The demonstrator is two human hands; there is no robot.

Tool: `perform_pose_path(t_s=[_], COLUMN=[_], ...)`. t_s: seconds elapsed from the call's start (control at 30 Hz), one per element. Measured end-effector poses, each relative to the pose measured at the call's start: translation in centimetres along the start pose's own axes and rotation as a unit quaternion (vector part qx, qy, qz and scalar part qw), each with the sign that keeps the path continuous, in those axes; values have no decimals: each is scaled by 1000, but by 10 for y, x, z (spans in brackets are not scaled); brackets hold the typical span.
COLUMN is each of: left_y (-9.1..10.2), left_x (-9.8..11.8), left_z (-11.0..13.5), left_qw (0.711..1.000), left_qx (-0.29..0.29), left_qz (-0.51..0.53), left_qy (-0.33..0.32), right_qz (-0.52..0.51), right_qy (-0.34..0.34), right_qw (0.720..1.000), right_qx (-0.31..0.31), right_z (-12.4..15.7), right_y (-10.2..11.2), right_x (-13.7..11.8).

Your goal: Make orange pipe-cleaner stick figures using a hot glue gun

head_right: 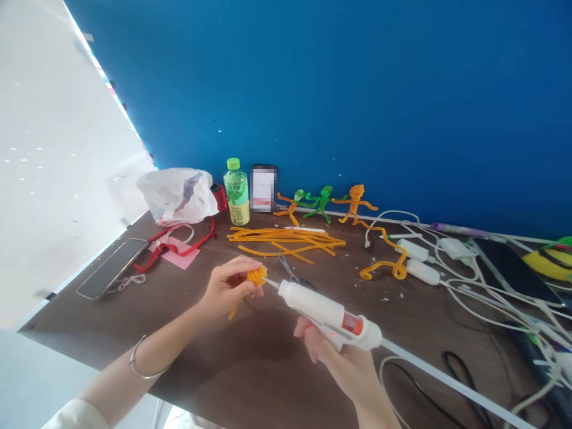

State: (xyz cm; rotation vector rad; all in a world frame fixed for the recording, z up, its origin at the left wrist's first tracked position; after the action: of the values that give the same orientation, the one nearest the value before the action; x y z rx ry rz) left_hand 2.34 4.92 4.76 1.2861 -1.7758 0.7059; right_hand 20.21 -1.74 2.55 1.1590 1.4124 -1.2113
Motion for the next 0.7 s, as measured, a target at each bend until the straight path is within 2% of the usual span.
perform_pose_path(t_s=[0.47, 0.7], left_y=[1, -1], left_x=[-2, 1], left_z=[2, 2], left_qw=[1000, 1000], left_qx=[3, -1], left_qz=[-12, -19], left_qy=[-1, -23], right_qz=[8, -17], right_qy=[-2, -32], right_qw=[1000, 999], right_qx=[3, -4], right_z=[0, 1], right_y=[-2, -4], right_x=[-1, 4])
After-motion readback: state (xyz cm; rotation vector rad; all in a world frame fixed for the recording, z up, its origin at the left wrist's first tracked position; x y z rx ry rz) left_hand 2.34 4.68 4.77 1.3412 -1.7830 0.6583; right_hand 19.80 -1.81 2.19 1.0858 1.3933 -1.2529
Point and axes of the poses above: each hand's wrist, its own z-axis away from the middle knuckle, its own y-axis out of the back of the hand, x = y × z, the point moved 7 cm from there along -z, towards the middle knuckle, and after that the axes turned 15 degrees about -z, right-handed, at the moved point
